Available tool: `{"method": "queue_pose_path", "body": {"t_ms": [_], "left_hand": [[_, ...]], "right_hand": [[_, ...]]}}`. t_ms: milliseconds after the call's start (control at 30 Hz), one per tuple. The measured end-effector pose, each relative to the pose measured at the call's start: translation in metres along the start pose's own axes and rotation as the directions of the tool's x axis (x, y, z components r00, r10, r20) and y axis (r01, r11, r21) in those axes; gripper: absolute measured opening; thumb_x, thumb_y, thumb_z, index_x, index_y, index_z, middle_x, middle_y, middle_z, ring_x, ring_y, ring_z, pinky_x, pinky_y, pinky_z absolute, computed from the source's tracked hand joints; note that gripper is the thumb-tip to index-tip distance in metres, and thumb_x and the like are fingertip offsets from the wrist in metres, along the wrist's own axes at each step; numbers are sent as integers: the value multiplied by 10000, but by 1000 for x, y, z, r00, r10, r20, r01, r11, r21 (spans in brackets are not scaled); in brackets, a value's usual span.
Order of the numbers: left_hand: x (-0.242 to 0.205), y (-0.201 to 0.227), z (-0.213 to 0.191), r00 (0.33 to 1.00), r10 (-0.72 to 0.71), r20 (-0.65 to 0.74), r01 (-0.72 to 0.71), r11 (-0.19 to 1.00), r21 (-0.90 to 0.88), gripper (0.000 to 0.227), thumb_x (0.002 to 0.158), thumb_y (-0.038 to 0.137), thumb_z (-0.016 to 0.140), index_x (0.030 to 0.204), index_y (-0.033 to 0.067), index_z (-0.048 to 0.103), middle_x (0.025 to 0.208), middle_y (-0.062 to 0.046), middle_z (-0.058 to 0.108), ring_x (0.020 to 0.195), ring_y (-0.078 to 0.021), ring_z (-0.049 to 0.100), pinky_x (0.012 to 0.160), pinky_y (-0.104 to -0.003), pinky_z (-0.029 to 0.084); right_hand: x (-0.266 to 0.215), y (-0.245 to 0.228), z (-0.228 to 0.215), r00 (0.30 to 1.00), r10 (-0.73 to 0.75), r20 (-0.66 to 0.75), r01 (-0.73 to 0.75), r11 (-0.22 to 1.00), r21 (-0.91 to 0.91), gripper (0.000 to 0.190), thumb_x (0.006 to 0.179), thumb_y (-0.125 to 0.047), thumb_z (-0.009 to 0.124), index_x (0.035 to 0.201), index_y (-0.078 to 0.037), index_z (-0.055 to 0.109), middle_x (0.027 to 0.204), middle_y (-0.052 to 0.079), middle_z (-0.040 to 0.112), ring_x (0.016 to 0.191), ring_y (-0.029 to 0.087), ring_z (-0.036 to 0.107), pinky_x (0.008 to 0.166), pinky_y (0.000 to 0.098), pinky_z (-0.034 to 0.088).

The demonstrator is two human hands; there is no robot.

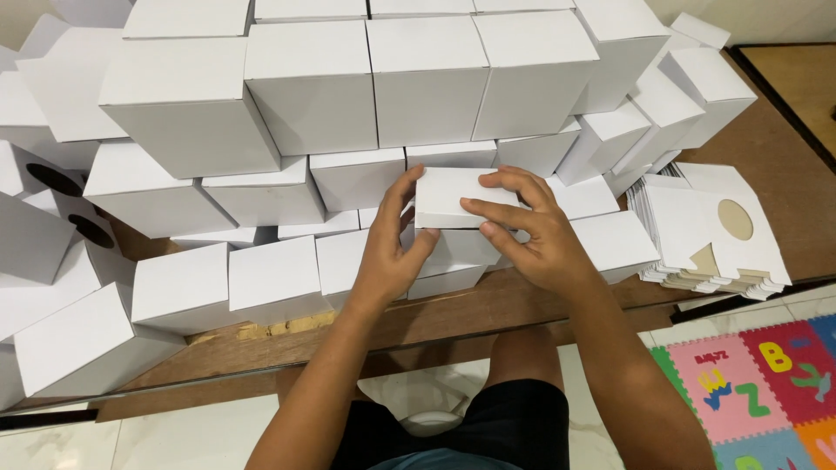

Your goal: The person assembles small white cardboard boxes by folding flat pieces along pre-cut lines and tucking flaps into slots. They repeatedly pick up flat pieces, fold them into box shapes, and place the finished boxes onto a large stack on the table.

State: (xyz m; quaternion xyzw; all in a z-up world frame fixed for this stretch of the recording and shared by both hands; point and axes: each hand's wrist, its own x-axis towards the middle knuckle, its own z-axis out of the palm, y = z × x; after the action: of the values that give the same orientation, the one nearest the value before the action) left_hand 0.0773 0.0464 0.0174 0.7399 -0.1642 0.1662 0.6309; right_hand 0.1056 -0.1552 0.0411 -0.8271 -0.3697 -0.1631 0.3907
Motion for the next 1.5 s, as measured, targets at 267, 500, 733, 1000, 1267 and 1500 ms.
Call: {"method": "queue_pose_path", "body": {"t_ms": [267, 500, 733, 1000, 1267, 1500], "left_hand": [[0, -7, 1, 999, 25, -24, -24, 999, 31, 669, 758, 166, 542, 1392, 29, 377, 1410, -228, 439, 1302, -461, 397, 1007, -629, 399], [-1, -11, 4, 998, 35, -51, -32, 998, 49, 701, 705, 155, 540, 1379, 20, 407, 1379, -223, 476, 1273, -453, 441, 985, -608, 433], [-3, -12, 5, 996, 62, -64, -58, 996, 61, 708, 693, 171, 534, 1374, 16, 411, 1365, -237, 482, 1258, -460, 456, 978, -611, 440], [0, -14, 6, 993, 83, -83, -77, 994, 73, 690, 702, 161, 534, 1368, 17, 419, 1349, -239, 492, 1241, -458, 475, 970, -601, 449], [-1, -17, 7, 993, 84, -80, -79, 995, 59, 688, 712, 182, 544, 1369, 19, 418, 1353, -232, 487, 1247, -455, 470, 977, -602, 444], [0, -18, 5, 995, 79, -55, -75, 995, 59, 663, 812, 307, 502, 1400, 29, 373, 1388, -233, 447, 1274, -462, 436, 1010, -617, 408]], "right_hand": [[-2, 0, 3, 1000, 1, -10, -1, 1000, 0, 257, 911, -190, 577, 1134, -174, 705, 1244, 144, 548, 1295, 397, 411, 1072, 558, 311], [-6, 0, 2, 1000, -10, -28, 10, 1000, 2, 279, 897, -115, 559, 1128, -156, 709, 1248, 153, 551, 1312, 403, 407, 1057, 512, 363], [-9, -10, 11, 997, 31, -71, -32, 999, -18, 302, 889, -53, 539, 1132, -119, 707, 1216, 195, 563, 1299, 438, 407, 1035, 511, 386], [-9, -17, 13, 990, 27, -140, -41, 994, -104, 301, 857, -17, 537, 1080, -87, 726, 1153, 262, 622, 1240, 490, 440, 997, 561, 396], [-7, -32, 14, 989, 47, -138, -65, 990, -126, 318, 849, -1, 524, 1083, -77, 726, 1168, 305, 610, 1233, 519, 412, 970, 569, 409], [-7, -25, 10, 998, 5, -56, -15, 983, -182, 345, 850, 3, 501, 1101, -87, 720, 1214, 297, 596, 1252, 515, 409, 989, 580, 385]]}}
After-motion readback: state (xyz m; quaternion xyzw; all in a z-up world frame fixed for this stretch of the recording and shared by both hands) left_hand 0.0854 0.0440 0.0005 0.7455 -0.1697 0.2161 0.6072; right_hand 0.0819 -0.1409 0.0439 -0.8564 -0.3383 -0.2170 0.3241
